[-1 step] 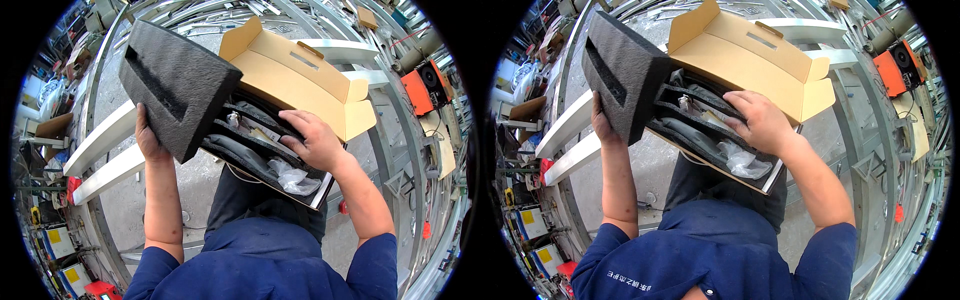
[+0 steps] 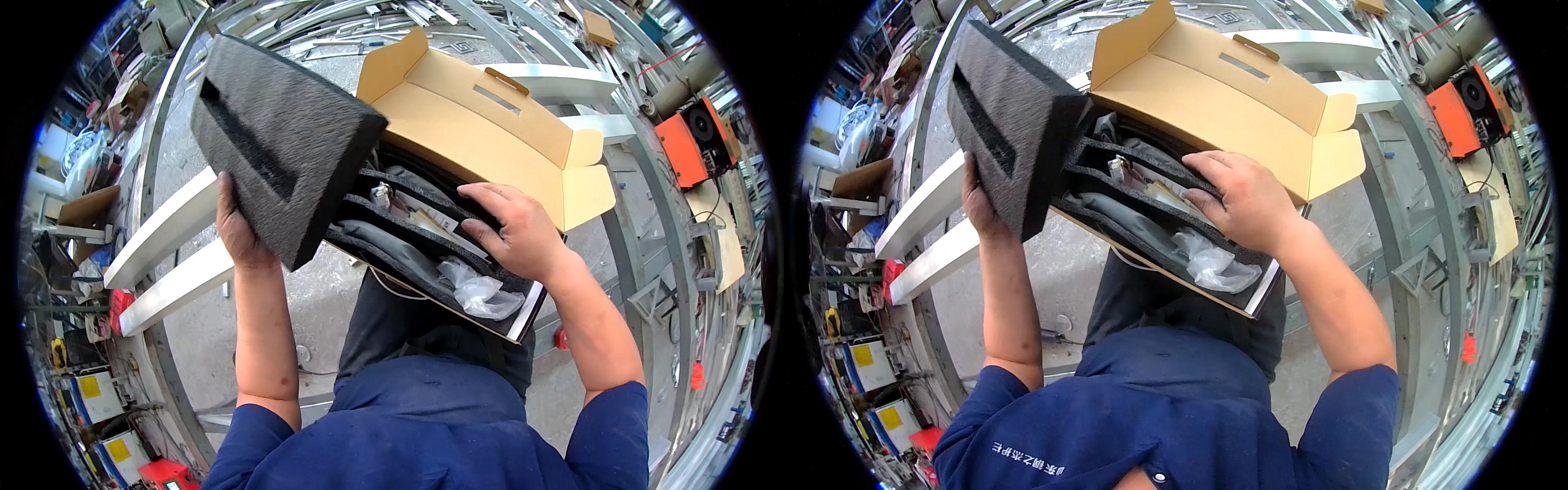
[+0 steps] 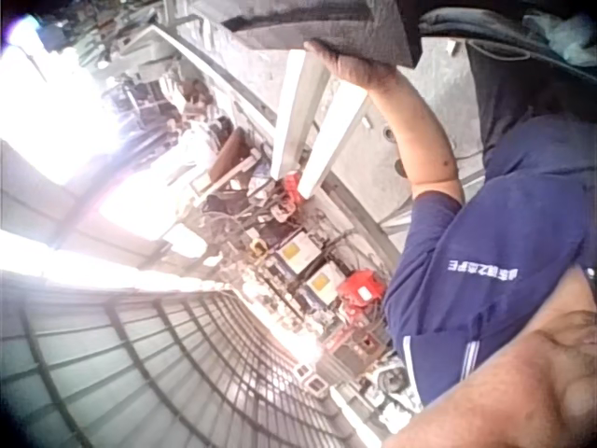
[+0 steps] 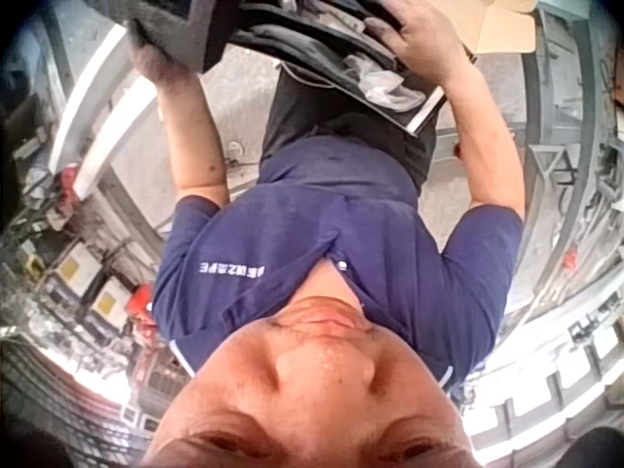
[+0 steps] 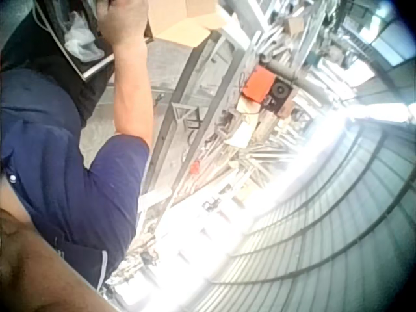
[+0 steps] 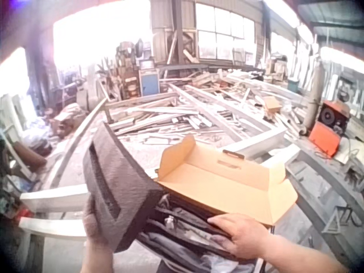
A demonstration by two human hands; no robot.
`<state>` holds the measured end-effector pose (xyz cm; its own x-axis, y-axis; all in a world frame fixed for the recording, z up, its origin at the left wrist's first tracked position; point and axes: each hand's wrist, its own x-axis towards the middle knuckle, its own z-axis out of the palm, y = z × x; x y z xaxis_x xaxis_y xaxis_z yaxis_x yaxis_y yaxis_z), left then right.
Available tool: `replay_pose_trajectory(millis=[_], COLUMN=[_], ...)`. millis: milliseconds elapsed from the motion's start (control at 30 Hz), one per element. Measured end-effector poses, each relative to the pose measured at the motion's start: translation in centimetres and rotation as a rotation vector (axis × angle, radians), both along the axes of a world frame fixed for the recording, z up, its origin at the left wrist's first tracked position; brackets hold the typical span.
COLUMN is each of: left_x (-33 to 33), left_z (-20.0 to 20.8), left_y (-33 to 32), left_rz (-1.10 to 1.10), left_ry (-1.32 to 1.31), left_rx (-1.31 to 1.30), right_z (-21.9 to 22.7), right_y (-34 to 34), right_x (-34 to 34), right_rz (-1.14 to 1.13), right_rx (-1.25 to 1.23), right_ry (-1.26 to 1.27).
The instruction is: The person uses an angle grinder to smooth the edges of a long metal frame. They then inspect the frame and proceed to unpack a cardboard box containing a keypad, foam inserts, and plastic-wrapped hardware components, placing them on the frame.
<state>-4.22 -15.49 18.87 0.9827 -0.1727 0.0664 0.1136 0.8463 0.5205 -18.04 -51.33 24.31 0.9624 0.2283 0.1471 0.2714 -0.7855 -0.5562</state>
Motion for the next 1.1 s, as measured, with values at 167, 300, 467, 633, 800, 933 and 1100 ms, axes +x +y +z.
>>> replay_pose_trajectory(millis=[167,300,467,633,800,933,1100], left_x=[-2.2,-4.0,-5.5,-5.9,-6.8,-6.3,-7.0], left_z=[1.8,1.4,0.2,-0.9,-1.4,-3.4,-5.8], left_y=[2.1,4.3,6.3,8.9,12.4,15.6,20.0], left_rz=[-0.077,-0.014,-0.003,0.095,0.180,0.408,0.531], left_ry=[-0.053,-0.029,0.010,0.013,0.071,0.197,0.287], left_rx=[-0.088,-0.047,-0.059,-0.055,0.060,0.219,0.198], right_z=[-0.1,-1.2,-2.5,-1.0,-3.6,-1.8,-3.0], right_y=[-0.9,0.1,6.0,8.2,4.2,0.8,1.5], right_x=[-1.1,0.7,6.8,9.4,7.3,4.7,3.6], right_rz=[0.028,0.091,0.237,0.299,0.254,0.185,0.197], right_rx=[0.178,0.104,-0.029,-0.343,0.035,-0.056,-0.261], right_ry=[0.089,0.078,0.041,0.380,-0.045,-0.039,0.057])
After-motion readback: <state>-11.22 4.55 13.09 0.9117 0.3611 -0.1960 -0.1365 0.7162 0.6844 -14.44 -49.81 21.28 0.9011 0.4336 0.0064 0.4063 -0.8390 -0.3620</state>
